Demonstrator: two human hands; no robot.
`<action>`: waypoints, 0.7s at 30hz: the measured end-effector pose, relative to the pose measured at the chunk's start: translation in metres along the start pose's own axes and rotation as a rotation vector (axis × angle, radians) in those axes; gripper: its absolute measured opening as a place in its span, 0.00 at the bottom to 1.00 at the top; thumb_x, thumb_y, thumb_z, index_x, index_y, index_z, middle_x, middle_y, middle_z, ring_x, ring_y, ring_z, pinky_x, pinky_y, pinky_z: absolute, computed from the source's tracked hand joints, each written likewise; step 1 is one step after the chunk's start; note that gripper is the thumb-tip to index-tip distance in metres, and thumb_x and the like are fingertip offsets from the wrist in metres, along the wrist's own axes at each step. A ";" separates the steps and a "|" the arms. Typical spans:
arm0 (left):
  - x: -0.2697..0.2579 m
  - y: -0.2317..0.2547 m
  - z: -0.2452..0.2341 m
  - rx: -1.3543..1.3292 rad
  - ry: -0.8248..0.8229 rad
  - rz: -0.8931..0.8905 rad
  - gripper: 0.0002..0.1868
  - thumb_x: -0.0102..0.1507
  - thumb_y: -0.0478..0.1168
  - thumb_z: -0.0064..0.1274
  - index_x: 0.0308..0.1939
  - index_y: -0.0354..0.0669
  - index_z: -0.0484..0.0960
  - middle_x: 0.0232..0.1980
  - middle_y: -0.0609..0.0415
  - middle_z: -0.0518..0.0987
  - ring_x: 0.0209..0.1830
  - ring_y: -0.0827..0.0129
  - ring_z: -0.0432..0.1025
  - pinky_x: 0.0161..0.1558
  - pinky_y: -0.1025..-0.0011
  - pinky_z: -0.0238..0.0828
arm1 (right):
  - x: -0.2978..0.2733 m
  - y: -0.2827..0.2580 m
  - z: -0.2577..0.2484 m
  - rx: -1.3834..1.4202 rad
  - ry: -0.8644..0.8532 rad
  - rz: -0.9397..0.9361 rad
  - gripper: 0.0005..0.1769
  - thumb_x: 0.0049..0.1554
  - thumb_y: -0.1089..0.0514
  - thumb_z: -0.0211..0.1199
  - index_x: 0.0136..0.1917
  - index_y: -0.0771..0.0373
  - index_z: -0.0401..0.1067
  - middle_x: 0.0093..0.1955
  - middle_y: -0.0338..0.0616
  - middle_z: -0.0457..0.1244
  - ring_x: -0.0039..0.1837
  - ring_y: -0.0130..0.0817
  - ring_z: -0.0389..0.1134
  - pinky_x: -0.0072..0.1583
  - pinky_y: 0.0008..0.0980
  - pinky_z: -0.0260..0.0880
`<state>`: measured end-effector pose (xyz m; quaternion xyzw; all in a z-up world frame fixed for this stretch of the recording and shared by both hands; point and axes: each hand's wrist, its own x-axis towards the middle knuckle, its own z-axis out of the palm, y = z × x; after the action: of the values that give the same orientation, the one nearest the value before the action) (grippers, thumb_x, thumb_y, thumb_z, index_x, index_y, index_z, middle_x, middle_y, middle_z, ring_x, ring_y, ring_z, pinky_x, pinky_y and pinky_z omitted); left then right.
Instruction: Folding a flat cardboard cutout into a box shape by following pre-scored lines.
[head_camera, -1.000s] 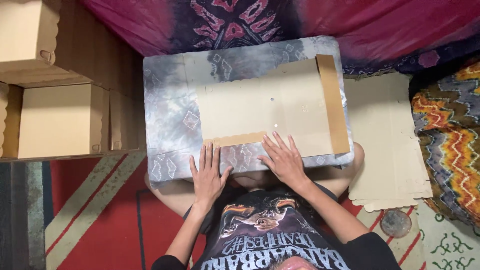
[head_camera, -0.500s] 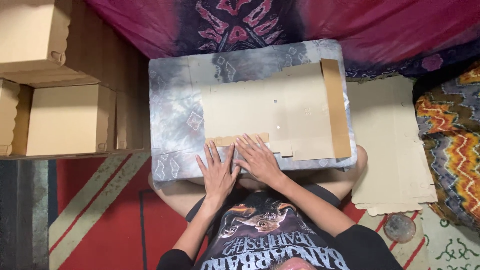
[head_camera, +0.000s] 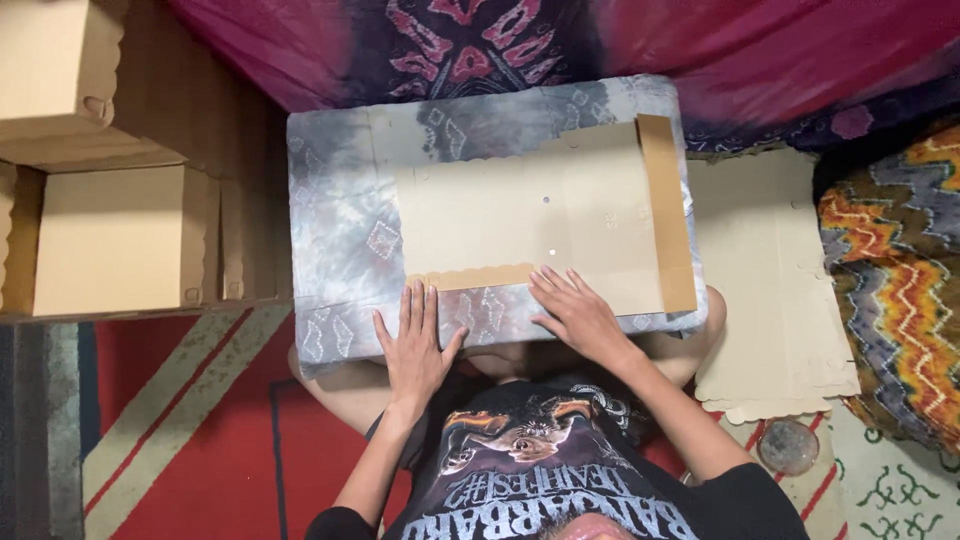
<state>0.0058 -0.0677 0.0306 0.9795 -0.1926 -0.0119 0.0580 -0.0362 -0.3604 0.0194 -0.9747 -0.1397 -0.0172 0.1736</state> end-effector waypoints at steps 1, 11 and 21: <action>0.002 0.003 0.004 -0.001 0.003 0.008 0.44 0.66 0.72 0.34 0.79 0.54 0.55 0.83 0.52 0.51 0.83 0.64 0.43 0.73 0.33 0.30 | -0.002 0.002 -0.006 -0.003 0.004 0.006 0.31 0.62 0.39 0.56 0.76 0.49 0.63 0.78 0.34 0.57 0.80 0.35 0.53 0.78 0.48 0.48; 0.020 0.038 0.014 -0.058 0.016 0.009 0.42 0.67 0.71 0.34 0.79 0.53 0.55 0.83 0.42 0.47 0.84 0.49 0.35 0.71 0.27 0.21 | -0.012 0.015 -0.007 0.019 0.085 -0.016 0.26 0.66 0.48 0.53 0.76 0.50 0.63 0.76 0.38 0.59 0.77 0.38 0.57 0.75 0.43 0.56; 0.058 0.055 0.009 -0.094 -0.026 0.130 0.40 0.65 0.72 0.35 0.78 0.66 0.56 0.83 0.47 0.48 0.84 0.53 0.38 0.71 0.26 0.24 | -0.020 0.023 -0.021 0.038 0.123 -0.003 0.28 0.63 0.47 0.58 0.74 0.56 0.65 0.75 0.46 0.60 0.77 0.44 0.58 0.74 0.43 0.59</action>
<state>0.0380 -0.1415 0.0277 0.9609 -0.2555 -0.0297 0.1023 -0.0492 -0.3935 0.0300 -0.9682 -0.1303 -0.0748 0.2001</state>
